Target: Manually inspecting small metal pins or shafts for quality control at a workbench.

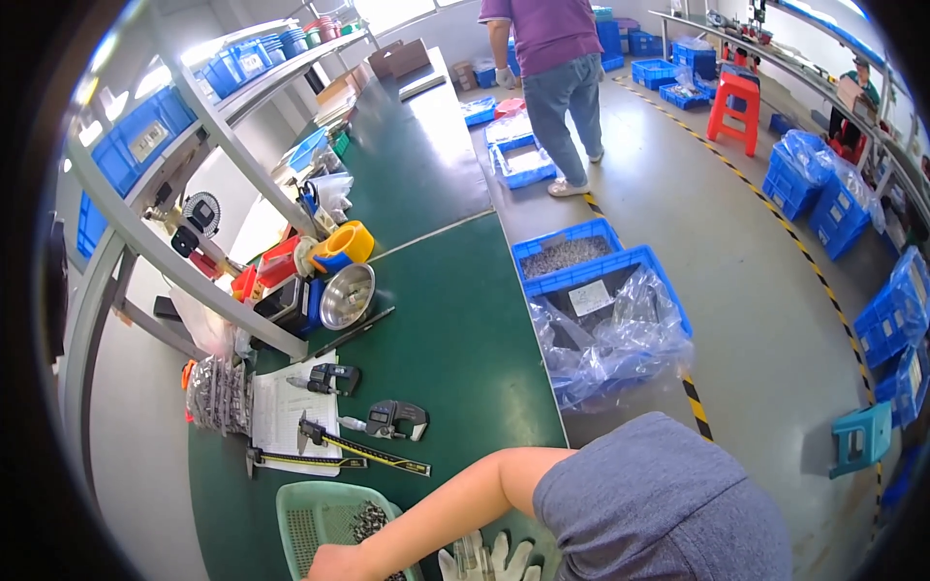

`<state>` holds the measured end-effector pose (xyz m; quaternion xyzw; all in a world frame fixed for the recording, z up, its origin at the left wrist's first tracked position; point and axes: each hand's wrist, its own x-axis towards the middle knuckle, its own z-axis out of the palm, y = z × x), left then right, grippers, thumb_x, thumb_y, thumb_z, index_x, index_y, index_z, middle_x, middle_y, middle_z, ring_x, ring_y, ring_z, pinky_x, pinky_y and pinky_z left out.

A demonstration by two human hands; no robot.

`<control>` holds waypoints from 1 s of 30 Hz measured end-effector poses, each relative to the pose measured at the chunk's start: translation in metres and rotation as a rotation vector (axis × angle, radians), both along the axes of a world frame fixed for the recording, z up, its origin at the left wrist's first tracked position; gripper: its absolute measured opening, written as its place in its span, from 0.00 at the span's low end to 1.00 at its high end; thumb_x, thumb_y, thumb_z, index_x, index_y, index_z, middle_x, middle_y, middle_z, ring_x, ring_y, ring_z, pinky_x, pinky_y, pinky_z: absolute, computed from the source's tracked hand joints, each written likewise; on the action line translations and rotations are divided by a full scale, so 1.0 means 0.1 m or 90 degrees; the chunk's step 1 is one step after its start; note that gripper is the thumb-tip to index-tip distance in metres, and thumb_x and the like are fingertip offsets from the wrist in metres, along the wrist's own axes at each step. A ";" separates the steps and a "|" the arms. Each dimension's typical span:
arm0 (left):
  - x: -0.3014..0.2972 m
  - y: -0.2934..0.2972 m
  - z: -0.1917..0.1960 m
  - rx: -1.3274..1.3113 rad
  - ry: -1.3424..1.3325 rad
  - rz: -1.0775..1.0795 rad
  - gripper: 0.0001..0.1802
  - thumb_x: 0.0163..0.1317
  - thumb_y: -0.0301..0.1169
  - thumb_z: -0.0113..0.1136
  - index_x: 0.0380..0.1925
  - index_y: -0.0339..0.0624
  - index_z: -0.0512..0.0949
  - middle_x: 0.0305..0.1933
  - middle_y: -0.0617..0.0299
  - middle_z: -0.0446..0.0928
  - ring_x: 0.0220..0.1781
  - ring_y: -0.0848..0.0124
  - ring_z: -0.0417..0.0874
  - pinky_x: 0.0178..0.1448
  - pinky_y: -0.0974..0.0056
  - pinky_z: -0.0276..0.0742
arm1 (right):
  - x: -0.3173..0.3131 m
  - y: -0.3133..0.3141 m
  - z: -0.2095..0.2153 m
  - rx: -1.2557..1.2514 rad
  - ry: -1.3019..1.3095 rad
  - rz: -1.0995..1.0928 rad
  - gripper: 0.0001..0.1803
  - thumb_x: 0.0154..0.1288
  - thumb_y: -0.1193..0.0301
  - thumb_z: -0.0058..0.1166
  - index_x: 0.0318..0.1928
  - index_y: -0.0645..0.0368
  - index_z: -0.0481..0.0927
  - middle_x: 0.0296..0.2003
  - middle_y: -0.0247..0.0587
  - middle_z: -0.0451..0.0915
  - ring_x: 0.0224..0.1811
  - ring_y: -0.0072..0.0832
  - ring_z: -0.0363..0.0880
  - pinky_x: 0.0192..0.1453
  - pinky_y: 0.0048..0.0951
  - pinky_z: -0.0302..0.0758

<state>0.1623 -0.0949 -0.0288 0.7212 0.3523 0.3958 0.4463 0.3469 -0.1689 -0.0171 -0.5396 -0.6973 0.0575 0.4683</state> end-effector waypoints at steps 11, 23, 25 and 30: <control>-0.15 0.09 -0.03 -0.101 -0.055 -0.104 0.12 0.59 0.31 0.60 0.39 0.37 0.73 0.35 0.60 0.74 0.35 0.73 0.71 0.41 0.66 0.69 | 0.02 0.01 -0.01 -0.001 0.016 0.055 0.16 0.60 0.60 0.45 0.26 0.59 0.76 0.23 0.48 0.78 0.23 0.46 0.77 0.27 0.41 0.72; 0.00 0.02 -0.01 0.059 0.068 -0.054 0.11 0.60 0.33 0.58 0.34 0.34 0.74 0.32 0.59 0.75 0.34 0.72 0.71 0.41 0.65 0.69 | 0.04 -0.04 0.03 -0.059 0.014 0.049 0.18 0.62 0.58 0.43 0.29 0.58 0.79 0.25 0.49 0.79 0.28 0.45 0.78 0.33 0.42 0.73; 0.02 0.00 0.03 0.081 0.084 -0.067 0.12 0.61 0.34 0.58 0.34 0.34 0.74 0.31 0.59 0.75 0.34 0.72 0.71 0.40 0.65 0.68 | 0.03 -0.04 0.03 -0.078 -0.012 0.045 0.18 0.62 0.58 0.42 0.29 0.58 0.80 0.26 0.49 0.80 0.30 0.46 0.78 0.34 0.42 0.73; -0.01 0.00 0.15 0.117 0.196 -0.044 0.14 0.62 0.36 0.56 0.36 0.34 0.75 0.33 0.57 0.76 0.36 0.70 0.74 0.44 0.65 0.70 | -0.05 0.17 -0.09 -0.092 0.023 0.090 0.17 0.61 0.59 0.44 0.30 0.56 0.82 0.29 0.49 0.80 0.33 0.44 0.78 0.36 0.41 0.73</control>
